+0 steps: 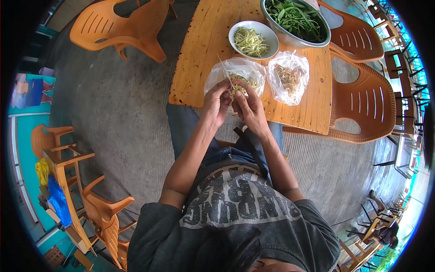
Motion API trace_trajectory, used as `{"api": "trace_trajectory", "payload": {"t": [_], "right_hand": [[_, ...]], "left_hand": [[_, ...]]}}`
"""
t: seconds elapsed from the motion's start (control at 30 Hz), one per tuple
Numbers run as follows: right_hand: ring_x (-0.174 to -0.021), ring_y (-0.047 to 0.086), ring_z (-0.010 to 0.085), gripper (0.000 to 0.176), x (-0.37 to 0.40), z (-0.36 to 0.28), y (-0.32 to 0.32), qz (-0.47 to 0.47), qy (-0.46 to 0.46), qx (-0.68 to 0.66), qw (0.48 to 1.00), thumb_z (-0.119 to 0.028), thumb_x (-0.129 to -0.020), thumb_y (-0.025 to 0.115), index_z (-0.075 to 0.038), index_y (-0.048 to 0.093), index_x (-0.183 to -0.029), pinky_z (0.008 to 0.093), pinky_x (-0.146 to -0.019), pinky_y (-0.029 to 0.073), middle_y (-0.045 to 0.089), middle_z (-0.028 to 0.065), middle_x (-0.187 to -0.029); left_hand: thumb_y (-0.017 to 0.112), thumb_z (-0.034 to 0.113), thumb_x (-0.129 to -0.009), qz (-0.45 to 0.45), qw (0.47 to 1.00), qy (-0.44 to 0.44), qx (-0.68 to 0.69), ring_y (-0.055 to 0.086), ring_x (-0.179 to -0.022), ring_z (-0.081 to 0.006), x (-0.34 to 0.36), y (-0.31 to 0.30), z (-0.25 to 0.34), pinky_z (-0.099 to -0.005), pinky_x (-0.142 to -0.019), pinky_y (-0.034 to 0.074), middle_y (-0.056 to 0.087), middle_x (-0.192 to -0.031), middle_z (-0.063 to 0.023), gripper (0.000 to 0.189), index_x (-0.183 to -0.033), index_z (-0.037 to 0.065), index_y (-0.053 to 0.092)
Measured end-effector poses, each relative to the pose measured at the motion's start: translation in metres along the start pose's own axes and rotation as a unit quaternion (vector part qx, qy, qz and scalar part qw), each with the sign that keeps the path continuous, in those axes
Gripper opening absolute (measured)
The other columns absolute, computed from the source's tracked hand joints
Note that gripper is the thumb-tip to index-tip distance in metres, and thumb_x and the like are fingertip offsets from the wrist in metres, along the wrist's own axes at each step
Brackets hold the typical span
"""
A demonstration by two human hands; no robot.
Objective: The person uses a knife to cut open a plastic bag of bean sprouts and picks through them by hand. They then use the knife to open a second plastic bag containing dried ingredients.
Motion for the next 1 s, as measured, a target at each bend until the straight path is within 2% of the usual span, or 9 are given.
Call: {"api": "trace_trajectory", "payload": {"t": [0.33, 0.43, 0.53, 0.57, 0.67, 0.7, 0.8, 0.9, 1.0], "right_hand": [[-0.054, 0.035, 0.0023, 0.029, -0.002, 0.006, -0.001, 0.043, 0.026, -0.054, 0.997, -0.026, -0.098, 0.048, -0.009, 0.047, -0.121, 0.0180, -0.045, 0.026, 0.046, -0.0041, -0.064], [-0.053, 0.036, 0.0022, 0.033, -0.001, -0.004, -0.007, 0.076, 0.048, -0.028, 0.996, -0.031, -0.097, 0.051, -0.006, 0.050, -0.119, 0.0194, -0.044, 0.026, 0.046, -0.0044, -0.061], [-0.051, 0.040, 0.0036, 0.036, -0.005, -0.008, -0.025, 0.054, 0.080, 0.120, 0.988, -0.034, -0.095, 0.054, -0.002, 0.056, -0.112, 0.0217, -0.043, 0.028, 0.048, -0.0035, -0.059], [-0.049, 0.045, 0.0077, 0.035, -0.008, -0.002, -0.032, 0.084, 0.054, 0.177, 0.979, -0.033, -0.089, 0.062, 0.001, 0.063, -0.098, 0.0261, -0.043, 0.032, 0.053, 0.0015, -0.055], [-0.047, 0.047, 0.0106, 0.033, -0.009, -0.019, -0.032, 0.088, 0.003, 0.419, 0.904, -0.031, -0.084, 0.067, 0.001, 0.065, -0.088, 0.0284, -0.046, 0.036, 0.055, 0.0084, -0.055], [-0.048, 0.054, 0.0188, 0.030, -0.012, -0.018, -0.032, 0.099, 0.011, 0.438, 0.893, -0.029, -0.080, 0.069, 0.001, 0.066, -0.082, 0.0324, -0.049, 0.042, 0.057, 0.0145, -0.057], [-0.056, 0.060, 0.0300, 0.027, -0.020, -0.012, -0.029, 0.112, -0.051, 0.490, 0.863, -0.027, -0.079, 0.067, -0.001, 0.066, -0.083, 0.0378, -0.055, 0.046, 0.060, 0.0163, -0.062], [-0.067, 0.062, 0.0372, 0.023, -0.024, -0.008, -0.010, 0.061, -0.048, 0.512, 0.855, -0.024, -0.078, 0.066, -0.002, 0.065, -0.084, 0.0431, -0.061, 0.049, 0.063, 0.0177, -0.069], [-0.070, 0.063, 0.0366, 0.022, -0.031, 0.007, 0.006, 0.028, -0.088, 0.516, 0.851, -0.023, -0.077, 0.066, -0.004, 0.065, -0.086, 0.0438, -0.064, 0.050, 0.063, 0.0180, -0.071]], "left_hand": [[0.060, 0.018, -0.089, 0.017, 0.996, 0.056, -0.064, 0.048, -0.065, -0.0031, 0.004, 0.001, -0.011, -0.0182, -0.055, 0.041, 0.055, -0.074, 0.0042, 0.011, -0.093, 0.008, 0.064], [0.060, 0.017, -0.088, 0.040, 0.996, 0.066, -0.036, 0.047, -0.066, -0.0040, 0.007, -0.004, -0.002, -0.0189, -0.057, 0.040, 0.057, -0.078, 0.0023, 0.010, -0.091, 0.008, 0.061], [0.058, 0.016, -0.086, 0.016, 0.997, 0.079, -0.001, 0.047, -0.065, -0.0062, 0.016, -0.012, 0.019, -0.0204, -0.058, 0.038, 0.058, -0.080, -0.0014, 0.009, -0.089, 0.007, 0.057], [0.057, 0.017, -0.086, -0.008, 0.996, 0.088, 0.008, 0.048, -0.065, -0.0075, 0.020, -0.017, 0.026, -0.0212, -0.058, 0.039, 0.058, -0.082, -0.0032, 0.010, -0.089, 0.007, 0.056], [0.049, 0.019, -0.087, -0.072, 0.992, 0.088, 0.053, 0.048, -0.065, -0.0116, 0.025, -0.037, 0.036, -0.0238, -0.059, 0.039, 0.057, -0.085, -0.0086, 0.012, -0.084, 0.008, 0.049], [0.048, 0.020, -0.087, -0.085, 0.991, 0.084, 0.062, 0.048, -0.066, -0.0118, 0.028, -0.042, 0.037, -0.0241, -0.060, 0.039, 0.057, -0.085, -0.0089, 0.012, -0.083, 0.008, 0.048], [0.042, 0.023, -0.088, -0.098, 0.990, 0.085, 0.061, 0.047, -0.064, -0.0126, 0.033, -0.054, 0.036, -0.0247, -0.059, 0.038, 0.056, -0.083, -0.0095, 0.015, -0.082, 0.009, 0.045], [0.040, 0.024, -0.088, -0.086, 0.991, 0.092, 0.055, 0.047, -0.061, -0.0124, 0.036, -0.064, 0.030, -0.0245, -0.058, 0.038, 0.057, -0.081, -0.0095, 0.017, -0.082, 0.010, 0.046], [0.039, 0.025, -0.089, -0.066, 0.992, 0.098, 0.054, 0.047, -0.059, -0.0118, 0.036, -0.071, 0.030, -0.0238, -0.057, 0.037, 0.057, -0.079, -0.0084, 0.018, -0.082, 0.010, 0.047]]}}
Point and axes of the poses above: each hand's wrist, its own x-axis away from the middle knuckle, its own y-axis out of the palm, z = x × y, the point moved 2 cm from there along -x, towards the middle knuckle
